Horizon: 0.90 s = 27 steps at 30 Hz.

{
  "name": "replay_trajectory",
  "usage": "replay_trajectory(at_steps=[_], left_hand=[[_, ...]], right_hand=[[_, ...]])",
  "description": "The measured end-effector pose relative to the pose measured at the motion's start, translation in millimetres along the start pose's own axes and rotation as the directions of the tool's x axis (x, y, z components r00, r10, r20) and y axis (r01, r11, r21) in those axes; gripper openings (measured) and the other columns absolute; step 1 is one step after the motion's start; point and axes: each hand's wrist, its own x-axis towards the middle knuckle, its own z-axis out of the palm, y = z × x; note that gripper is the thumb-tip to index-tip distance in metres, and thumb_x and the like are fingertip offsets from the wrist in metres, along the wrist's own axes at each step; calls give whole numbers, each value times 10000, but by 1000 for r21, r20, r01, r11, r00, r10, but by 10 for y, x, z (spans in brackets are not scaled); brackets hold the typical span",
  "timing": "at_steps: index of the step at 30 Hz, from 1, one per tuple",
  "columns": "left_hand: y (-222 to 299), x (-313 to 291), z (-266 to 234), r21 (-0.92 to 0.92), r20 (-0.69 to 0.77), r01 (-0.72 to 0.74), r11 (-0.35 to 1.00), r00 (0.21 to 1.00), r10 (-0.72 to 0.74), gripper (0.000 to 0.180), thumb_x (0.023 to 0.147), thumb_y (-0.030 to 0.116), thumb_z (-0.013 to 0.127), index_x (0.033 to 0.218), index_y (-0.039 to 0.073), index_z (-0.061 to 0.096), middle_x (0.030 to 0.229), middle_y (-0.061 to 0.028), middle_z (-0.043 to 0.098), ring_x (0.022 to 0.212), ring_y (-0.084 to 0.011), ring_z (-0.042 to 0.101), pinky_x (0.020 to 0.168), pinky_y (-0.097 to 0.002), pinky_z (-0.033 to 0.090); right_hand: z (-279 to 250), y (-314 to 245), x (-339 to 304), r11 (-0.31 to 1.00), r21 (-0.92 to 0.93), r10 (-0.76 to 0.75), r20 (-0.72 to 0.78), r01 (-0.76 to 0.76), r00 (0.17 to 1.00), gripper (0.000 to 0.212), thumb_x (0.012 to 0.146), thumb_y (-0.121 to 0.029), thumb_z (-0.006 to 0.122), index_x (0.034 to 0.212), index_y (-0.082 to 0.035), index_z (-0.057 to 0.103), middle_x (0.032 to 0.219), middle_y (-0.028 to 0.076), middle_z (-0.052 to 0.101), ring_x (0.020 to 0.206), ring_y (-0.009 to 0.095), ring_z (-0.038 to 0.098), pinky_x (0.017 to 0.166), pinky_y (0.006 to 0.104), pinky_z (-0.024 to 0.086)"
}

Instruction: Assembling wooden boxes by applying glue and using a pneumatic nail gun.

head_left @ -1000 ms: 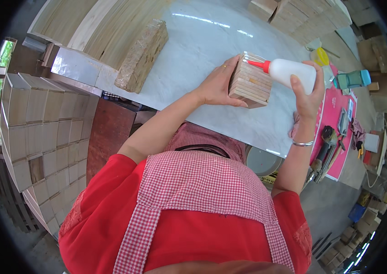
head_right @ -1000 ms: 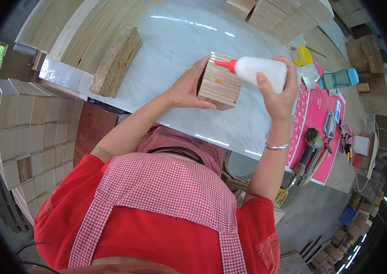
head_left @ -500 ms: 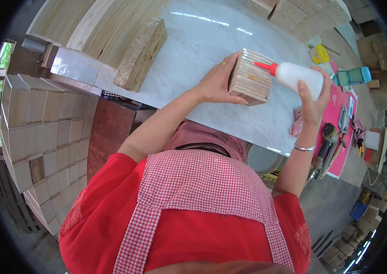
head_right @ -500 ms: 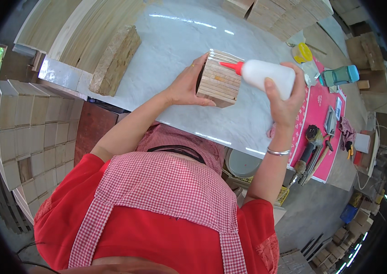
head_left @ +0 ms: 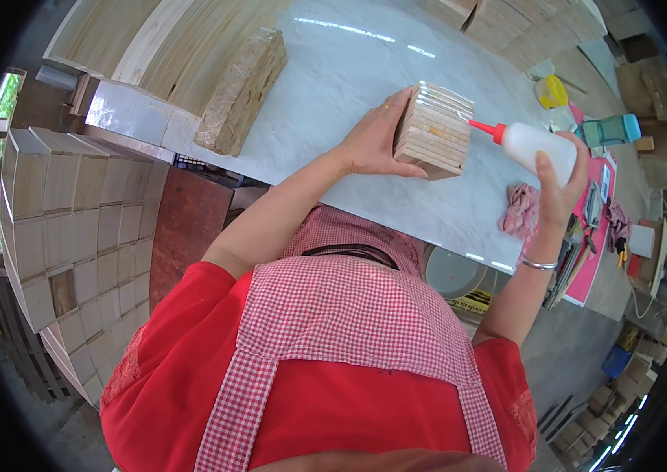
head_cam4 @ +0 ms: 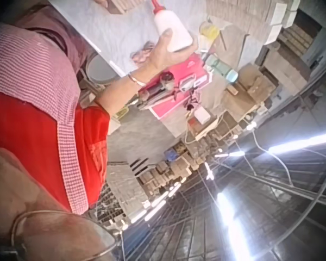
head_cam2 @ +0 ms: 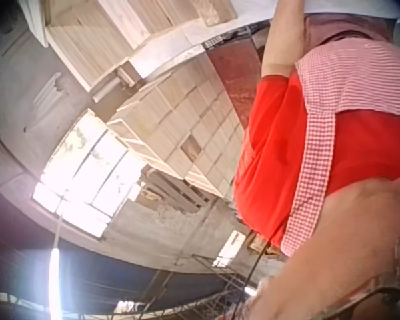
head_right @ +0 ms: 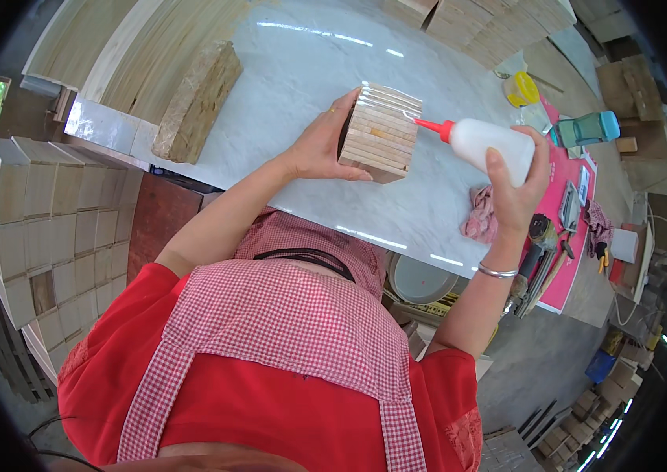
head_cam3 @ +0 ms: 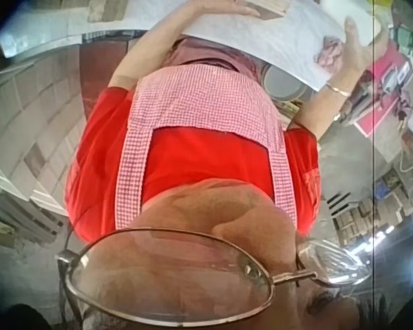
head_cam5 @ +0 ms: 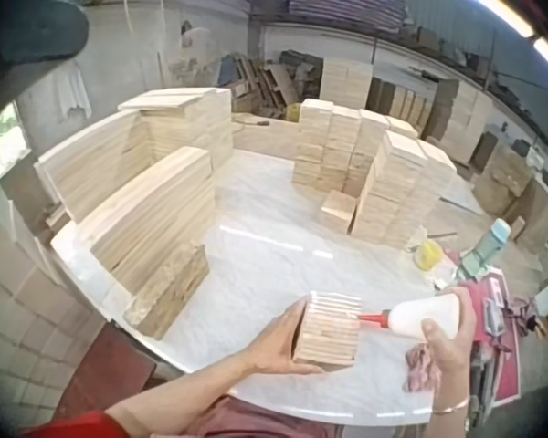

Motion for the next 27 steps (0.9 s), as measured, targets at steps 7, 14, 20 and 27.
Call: replay_trajectory(at_steps=[7, 14, 20, 27], left_hand=[[-2, 9, 16, -16, 5, -1, 1000, 1000, 1, 1318, 583, 547, 887, 1522, 16, 130, 1479, -245, 376, 1342, -425, 417, 1121, -465, 367], [-10, 8, 16, -20, 4, -3, 1000, 1000, 3, 1323, 581, 552, 884, 1523, 14, 127, 1478, -254, 374, 1336, -434, 422, 1115, -469, 374], [-7, -4, 3, 21, 1, -1, 1000, 1000, 1, 1320, 588, 551, 881, 1526, 16, 121, 1468, -261, 380, 1319, -444, 432, 1107, -471, 380], [-10, -6, 5, 2, 7, 14, 1000, 1000, -14, 1321, 589, 553, 880, 1528, 20, 118, 1461, -261, 387, 1313, -444, 438, 1102, -471, 384]], right_hand=[[263, -124, -51, 998, 68, 5, 26, -7, 1000, 437, 795, -211, 786, 1138, -43, 574, 1042, 59, 590, 944, 156, 579, 827, 299, 484], [515, -186, 8, 982, 179, 32, 114, -52, 993, 435, 788, -205, 787, 1134, -48, 575, 1018, 53, 591, 931, 160, 582, 821, 296, 486], [151, -96, 29, 999, 37, -34, 93, 31, 995, 451, 784, -199, 790, 1150, -46, 574, 1026, 56, 595, 933, 161, 584, 831, 298, 487], [-49, -1, -20, 999, 36, -23, 22, 23, 999, 461, 782, -192, 790, 1160, -45, 572, 1038, 51, 596, 949, 158, 580, 837, 295, 483]])
